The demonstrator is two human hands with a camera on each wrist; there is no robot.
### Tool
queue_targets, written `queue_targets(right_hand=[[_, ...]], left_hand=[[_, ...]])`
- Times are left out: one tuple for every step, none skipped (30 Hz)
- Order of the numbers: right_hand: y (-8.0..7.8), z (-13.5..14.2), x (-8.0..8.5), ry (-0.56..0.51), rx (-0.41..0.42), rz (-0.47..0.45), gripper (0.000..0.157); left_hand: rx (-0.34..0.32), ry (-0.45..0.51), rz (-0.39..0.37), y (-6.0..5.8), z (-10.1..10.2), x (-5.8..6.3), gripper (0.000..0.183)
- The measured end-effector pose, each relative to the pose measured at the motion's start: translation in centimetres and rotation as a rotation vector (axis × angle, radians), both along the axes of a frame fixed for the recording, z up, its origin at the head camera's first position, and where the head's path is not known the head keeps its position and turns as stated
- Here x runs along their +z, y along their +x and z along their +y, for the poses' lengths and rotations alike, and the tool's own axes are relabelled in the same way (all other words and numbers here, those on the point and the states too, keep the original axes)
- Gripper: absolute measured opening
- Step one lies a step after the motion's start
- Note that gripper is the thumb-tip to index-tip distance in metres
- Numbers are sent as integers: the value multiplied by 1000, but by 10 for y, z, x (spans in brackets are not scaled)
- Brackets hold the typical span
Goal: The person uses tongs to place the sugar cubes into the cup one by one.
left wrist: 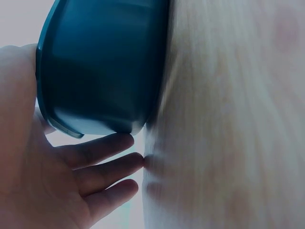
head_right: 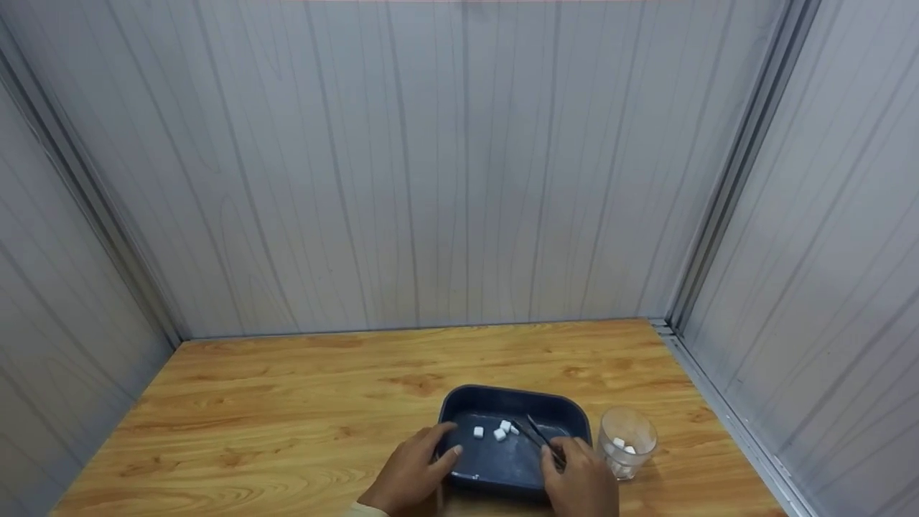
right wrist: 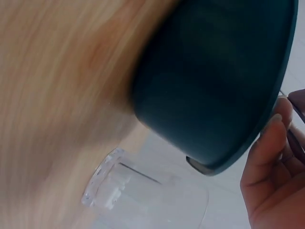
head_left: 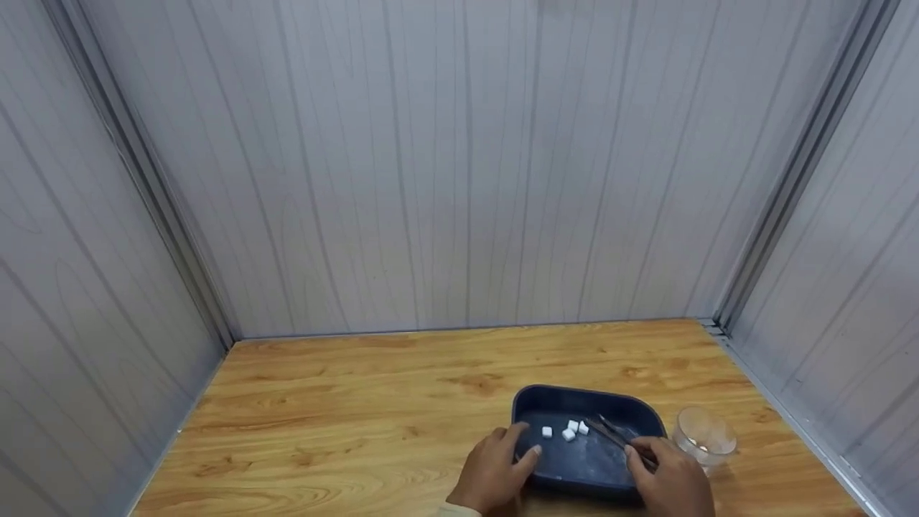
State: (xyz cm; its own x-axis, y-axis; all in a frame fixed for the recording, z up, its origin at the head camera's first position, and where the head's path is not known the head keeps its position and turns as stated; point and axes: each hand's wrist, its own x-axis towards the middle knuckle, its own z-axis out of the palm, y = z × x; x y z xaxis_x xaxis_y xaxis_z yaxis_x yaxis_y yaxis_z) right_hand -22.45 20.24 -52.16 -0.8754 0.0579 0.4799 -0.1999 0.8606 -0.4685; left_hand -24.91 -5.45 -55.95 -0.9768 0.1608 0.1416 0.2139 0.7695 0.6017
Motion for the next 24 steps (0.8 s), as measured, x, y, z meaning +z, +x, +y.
queue_targets(right_hand=[[-1,-1,0,5,3,14,8],[-3,-1,-1,11,5,23,8],[-4,-2,-1,19,7,28,9],[-5,-3,-1,24,8,29,9],[-7,-3,-2,28,9,29,9],[-7,-4,-2,31,12,29,9],[-8,-5,-3,32,17,33,9],[-9,-5,-4,30,22,26,9],[-9,-5,-5,28,26,27,8],[-9,-5,-7,24,29,31,8],[-8,-6,-9,22,31,40,8],[-7,-6,-10,18,32,51,8],[-7,-6,-12,14,31,61,8],[-6,-6,-14,13,28,70,8],[-6,-6,-16,14,25,80,8],[-6,-6,-17,14,20,86,8],[-6,-5,-18,16,17,91,9],[-6,-6,-18,18,15,94,8],[-7,-6,-19,22,17,96,8],[-7,-6,-19,25,20,100,9],[-8,-6,-19,29,26,106,9],[-8,-7,-18,31,29,109,9],[-8,-7,-18,33,34,112,9],[-9,-7,-18,35,37,112,9]], left_hand=[[0,0,2,-1,0,1,53],[1,0,4,-2,0,1,53],[0,0,5,-2,0,2,53],[1,2,6,-3,0,3,53],[0,6,3,-4,0,4,54],[0,10,1,-4,-1,4,54],[-1,13,-1,-4,-1,4,56],[0,12,-1,-3,-1,3,56],[-1,12,1,-3,-1,2,58],[-3,11,0,-2,-1,1,59],[-4,11,-2,-1,-1,0,60],[-5,8,-5,0,-1,-1,61],[-5,8,-7,0,-1,-1,60],[-6,5,-10,1,-1,-2,59],[-7,3,-12,1,0,-3,58],[-6,1,-14,2,0,-3,56],[-5,0,-16,2,0,-3,56],[-3,-2,-16,2,1,-3,55],[-2,-2,-16,2,1,-2,53],[0,-2,-15,2,1,-2,53],[0,-2,-12,1,1,-1,53],[-1,0,-9,1,1,-1,52],[-2,1,-6,1,1,-1,52],[-3,3,-3,1,1,-1,51]])
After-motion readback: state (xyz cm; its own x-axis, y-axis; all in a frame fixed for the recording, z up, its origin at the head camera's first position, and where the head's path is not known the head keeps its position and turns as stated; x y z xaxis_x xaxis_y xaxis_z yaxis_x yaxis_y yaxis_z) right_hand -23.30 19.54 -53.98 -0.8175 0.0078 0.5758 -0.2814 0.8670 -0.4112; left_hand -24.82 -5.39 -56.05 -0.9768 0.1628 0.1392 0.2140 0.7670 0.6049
